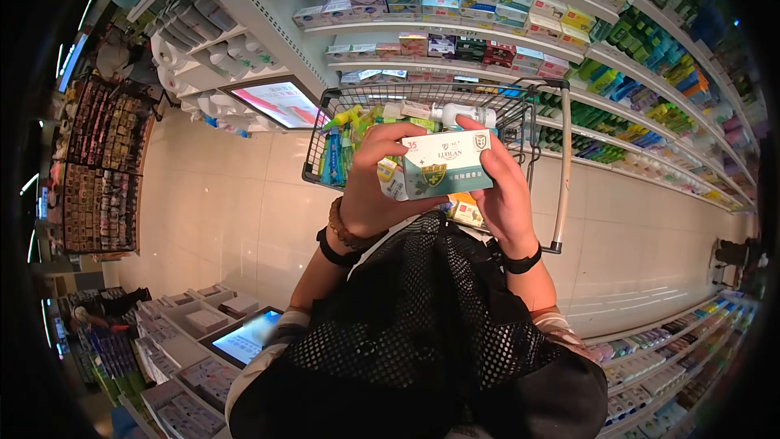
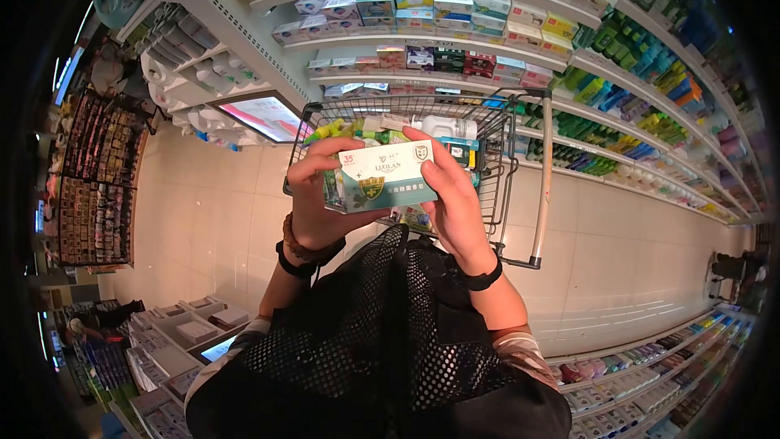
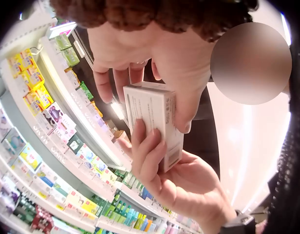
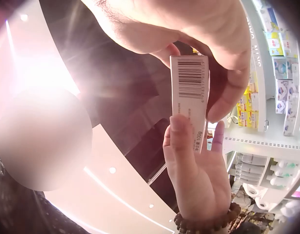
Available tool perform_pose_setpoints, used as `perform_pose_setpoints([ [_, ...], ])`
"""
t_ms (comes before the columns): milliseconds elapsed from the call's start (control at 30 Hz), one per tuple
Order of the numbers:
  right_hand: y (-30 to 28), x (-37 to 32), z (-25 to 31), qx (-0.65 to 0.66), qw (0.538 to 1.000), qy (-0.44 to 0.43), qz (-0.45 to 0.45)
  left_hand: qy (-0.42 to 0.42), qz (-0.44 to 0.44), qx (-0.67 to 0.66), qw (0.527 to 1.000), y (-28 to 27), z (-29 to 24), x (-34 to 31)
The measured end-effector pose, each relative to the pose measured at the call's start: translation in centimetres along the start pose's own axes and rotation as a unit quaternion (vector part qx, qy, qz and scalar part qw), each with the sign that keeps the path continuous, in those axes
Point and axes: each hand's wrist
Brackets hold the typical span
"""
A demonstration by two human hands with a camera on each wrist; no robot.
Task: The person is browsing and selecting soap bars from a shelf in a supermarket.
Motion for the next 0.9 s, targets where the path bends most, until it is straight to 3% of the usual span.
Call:
perform_pose_setpoints([
  [67, -0.3, 0.5, -1.2, -0.007, 0.999, 0.050, 0.001, 0.015, -0.012, -0.007, 1.000, 0.2, -0.2, 0.1],
  [133, -1.3, 1.1, -3.0, -0.065, 0.997, 0.043, 0.028, 0.029, -0.022, -0.014, 0.999, 0.2, -0.5, 0.3],
  [200, -1.8, 1.2, -3.8, -0.126, 0.986, 0.060, 0.089, 0.035, 0.028, 0.020, 0.999, -0.1, -1.0, 0.8],
  [500, -2.6, 2.5, -2.0, -0.017, 0.996, 0.073, 0.041, -0.012, -0.007, 0.038, 0.999, -0.8, 0.5, -0.1],
  [533, -2.7, 3.0, -1.4, 0.024, 0.996, 0.079, 0.046, -0.088, 0.018, 0.091, 0.992, -1.6, 0.0, -0.3],
  [567, -3.8, 3.9, -1.9, 0.023, 0.995, 0.081, 0.047, -0.111, 0.011, 0.108, 0.988, -2.4, 0.8, -1.0],
  [633, -7.9, 6.6, -5.4, -0.083, 0.992, 0.064, -0.072, -0.157, -0.045, 0.148, 0.975, -4.7, 1.6, -2.3],
  [733, -15.6, 10.3, -13.2, -0.150, 0.961, 0.148, -0.180, -0.309, -0.128, 0.175, 0.926, -8.7, 2.0, -5.1],
  [800, -20.5, 11.4, -20.1, -0.191, 0.929, 0.233, -0.216, -0.384, -0.128, 0.236, 0.883, -11.1, 2.3, -7.7],
  [833, -21.9, 11.7, -23.2, -0.227, 0.912, 0.275, -0.203, -0.386, -0.129, 0.237, 0.882, -12.0, 2.3, -9.0],
  [900, -20.5, 11.3, -26.1, -0.352, 0.867, 0.320, -0.153, -0.487, -0.115, 0.268, 0.823, -13.3, 2.4, -11.4],
])
Point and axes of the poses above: each hand's wrist, its own x-axis towards the middle knuckle, its own y-axis out of the palm, z = x × y, and after that the axes turned 5 degrees about -x, right-handed
